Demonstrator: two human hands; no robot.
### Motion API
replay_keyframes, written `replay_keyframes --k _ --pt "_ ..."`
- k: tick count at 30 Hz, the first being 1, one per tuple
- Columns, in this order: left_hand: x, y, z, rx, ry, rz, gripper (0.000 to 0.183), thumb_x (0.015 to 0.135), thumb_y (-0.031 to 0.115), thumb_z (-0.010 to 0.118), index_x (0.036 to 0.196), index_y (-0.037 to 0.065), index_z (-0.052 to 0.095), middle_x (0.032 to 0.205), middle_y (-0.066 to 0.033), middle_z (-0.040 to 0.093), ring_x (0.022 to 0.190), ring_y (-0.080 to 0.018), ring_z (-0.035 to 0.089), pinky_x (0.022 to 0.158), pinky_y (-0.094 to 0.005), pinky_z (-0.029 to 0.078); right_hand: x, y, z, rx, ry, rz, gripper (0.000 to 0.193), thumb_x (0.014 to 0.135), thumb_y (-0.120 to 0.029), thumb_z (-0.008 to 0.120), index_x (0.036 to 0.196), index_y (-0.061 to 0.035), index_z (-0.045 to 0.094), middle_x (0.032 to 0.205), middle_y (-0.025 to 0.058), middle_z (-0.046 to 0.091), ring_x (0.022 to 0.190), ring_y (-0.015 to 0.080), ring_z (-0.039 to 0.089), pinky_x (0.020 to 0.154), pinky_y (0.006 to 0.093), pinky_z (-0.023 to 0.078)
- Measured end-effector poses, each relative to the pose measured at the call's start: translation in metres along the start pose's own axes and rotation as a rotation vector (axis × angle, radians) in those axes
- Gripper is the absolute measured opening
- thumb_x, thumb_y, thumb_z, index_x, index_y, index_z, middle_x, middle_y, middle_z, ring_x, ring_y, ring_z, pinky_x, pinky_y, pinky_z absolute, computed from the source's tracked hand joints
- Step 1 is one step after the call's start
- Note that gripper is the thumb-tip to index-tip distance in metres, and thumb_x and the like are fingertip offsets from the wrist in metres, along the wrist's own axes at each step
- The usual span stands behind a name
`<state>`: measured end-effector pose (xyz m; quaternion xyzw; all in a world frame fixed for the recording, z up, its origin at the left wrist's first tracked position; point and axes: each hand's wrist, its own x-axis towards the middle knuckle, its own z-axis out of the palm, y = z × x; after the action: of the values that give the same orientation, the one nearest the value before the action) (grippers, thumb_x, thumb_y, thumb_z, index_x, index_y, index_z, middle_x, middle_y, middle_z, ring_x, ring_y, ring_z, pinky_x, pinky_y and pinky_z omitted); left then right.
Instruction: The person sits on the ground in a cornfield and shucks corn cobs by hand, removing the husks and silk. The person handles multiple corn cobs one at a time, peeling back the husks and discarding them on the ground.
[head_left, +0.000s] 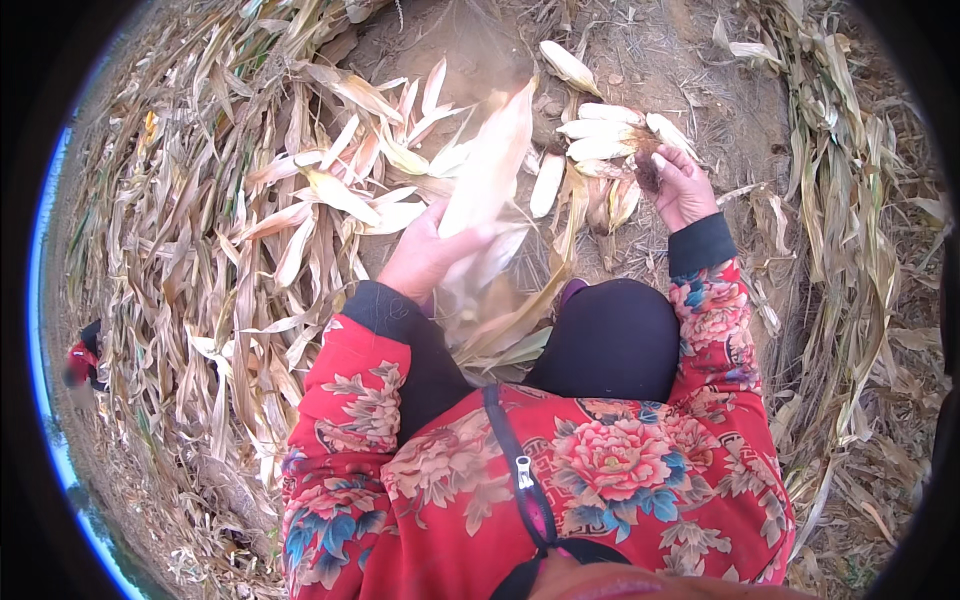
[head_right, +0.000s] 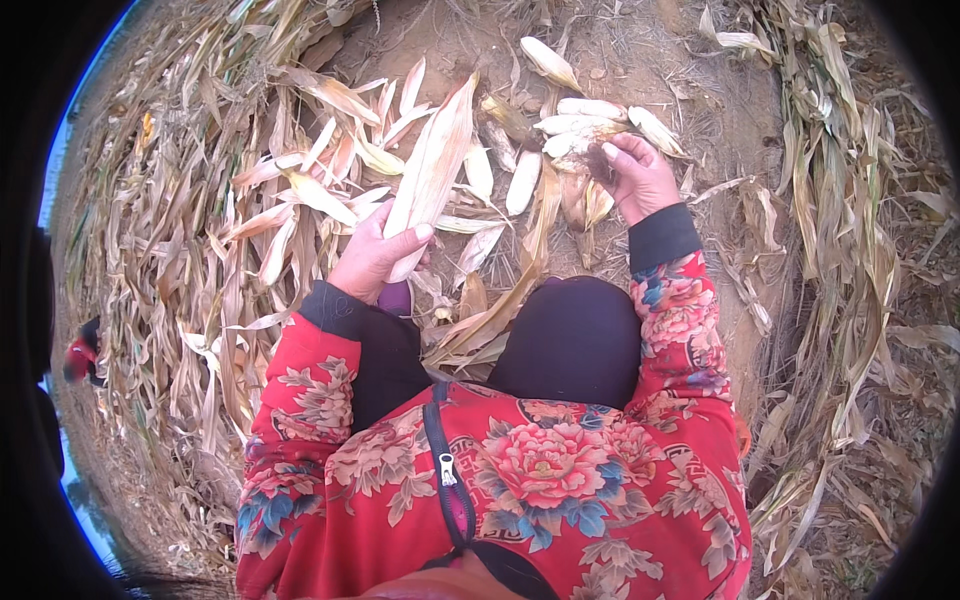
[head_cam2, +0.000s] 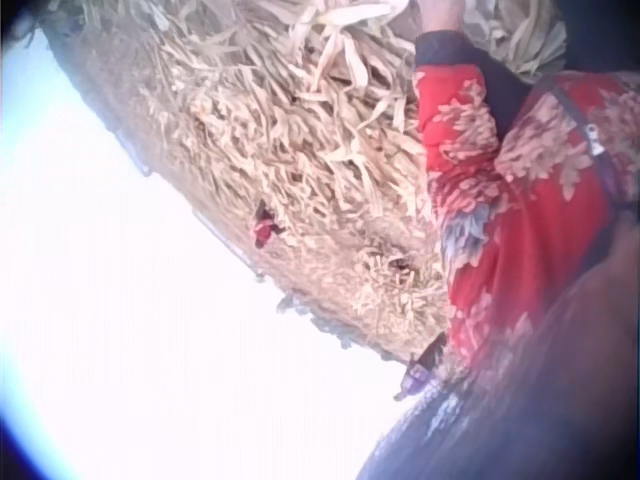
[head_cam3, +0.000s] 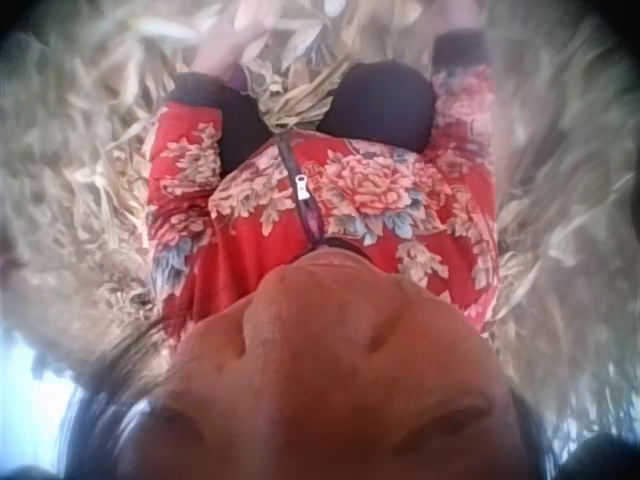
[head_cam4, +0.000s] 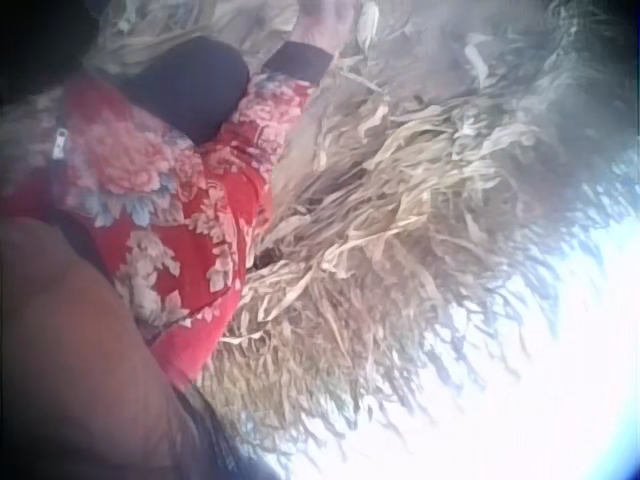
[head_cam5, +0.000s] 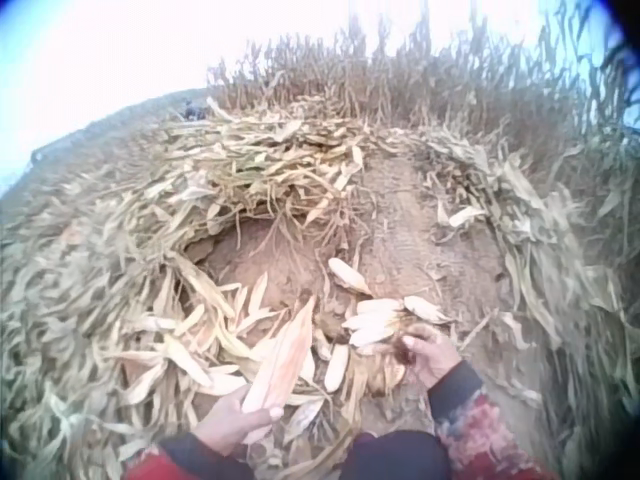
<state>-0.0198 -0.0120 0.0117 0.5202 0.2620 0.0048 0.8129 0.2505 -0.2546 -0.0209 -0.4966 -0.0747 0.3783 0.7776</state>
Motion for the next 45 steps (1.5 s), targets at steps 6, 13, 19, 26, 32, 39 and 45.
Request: replay_keyframes --k 6,13,19,26,32,39,45 --pt "0.017 -0.009 -0.006 -0.224 -0.173 0.118 0.051 0.086 0.02 0.071 0.126 0.002 0.045 0.105 -0.0108 0.062 0.079 -0.015 0.064 0.066 -0.0277 0.054 0.035 0.011 0.083 -0.086 -0.032 -0.076 0.038 0.084 0.005 0.067 0.12 -0.0003 0.057 0.109 0.0066 0.062 0.099 0.0173 0.062 0.089 0.031 0.051" --pt "0.019 -0.006 -0.001 -0.427 -0.317 0.179 0.067 0.086 0.023 0.07 0.139 0.0 0.036 0.126 -0.0152 0.056 0.094 -0.0213 0.065 0.076 -0.0302 0.059 0.014 0.067 0.162 -0.387 0.118 -0.254 0.034 0.082 -0.006 0.072 0.113 0.0018 0.062 0.102 0.0074 0.066 0.089 0.0134 0.064 0.079 0.0264 0.052" --pt "0.024 -0.014 -0.008 -0.391 -0.256 0.127 0.058 0.088 0.023 0.069 0.135 0.0 0.043 0.121 -0.0125 0.058 0.095 -0.0222 0.065 0.077 -0.0322 0.059 0.009 0.077 0.16 -0.406 -0.031 -0.103 0.027 0.085 -0.012 0.07 0.107 0.0014 0.061 0.097 0.0061 0.064 0.084 0.013 0.063 0.076 0.0268 0.053" --pt "0.025 -0.005 -0.005 -0.404 -0.328 0.155 0.06 0.087 0.026 0.07 0.133 -0.003 0.045 0.121 -0.0136 0.059 0.093 -0.0207 0.064 0.078 -0.0327 0.058 0.015 0.072 0.133 -0.231 -0.062 0.048 0.022 0.091 -0.007 0.061 0.111 0.0011 0.057 0.099 0.0071 0.063 0.087 0.0152 0.064 0.076 0.0294 0.056" --pt "0.027 -0.008 -0.008 -0.356 -0.316 0.152 0.063 0.086 0.029 0.071 0.133 -0.003 0.044 0.123 -0.0144 0.057 0.093 -0.0201 0.063 0.078 -0.0317 0.057 0.016 0.06 0.136 -0.141 0.087 -0.046 0.022 0.09 -0.006 0.063 0.109 0.0024 0.057 0.099 0.0079 0.065 0.086 0.0142 0.064 0.074 0.0278 0.056" --pt "0.027 -0.007 -0.003 -0.36 -0.35 0.142 0.064 0.087 0.028 0.069 0.136 -0.002 0.041 0.124 -0.0146 0.056 0.091 -0.0201 0.064 0.077 -0.0333 0.058 0.008 0.08 0.149 -0.496 -0.066 -0.182 0.025 0.087 -0.008 0.068 0.108 0.003 0.06 0.094 0.0071 0.067 0.083 0.0123 0.064 0.072 0.0248 0.052" --pt "0.029 -0.011 -0.01 -0.376 -0.311 0.126 0.061 0.089 0.028 0.068 0.135 -0.002 0.042 0.123 -0.0145 0.057 0.091 -0.0202 0.064 0.076 -0.0335 0.058 0.01 0.073 0.144 -0.309 0.017 -0.142 0.02 0.09 -0.006 0.063 0.107 0.0034 0.06 0.094 0.0079 0.067 0.081 0.0116 0.064 0.072 0.0255 0.054"
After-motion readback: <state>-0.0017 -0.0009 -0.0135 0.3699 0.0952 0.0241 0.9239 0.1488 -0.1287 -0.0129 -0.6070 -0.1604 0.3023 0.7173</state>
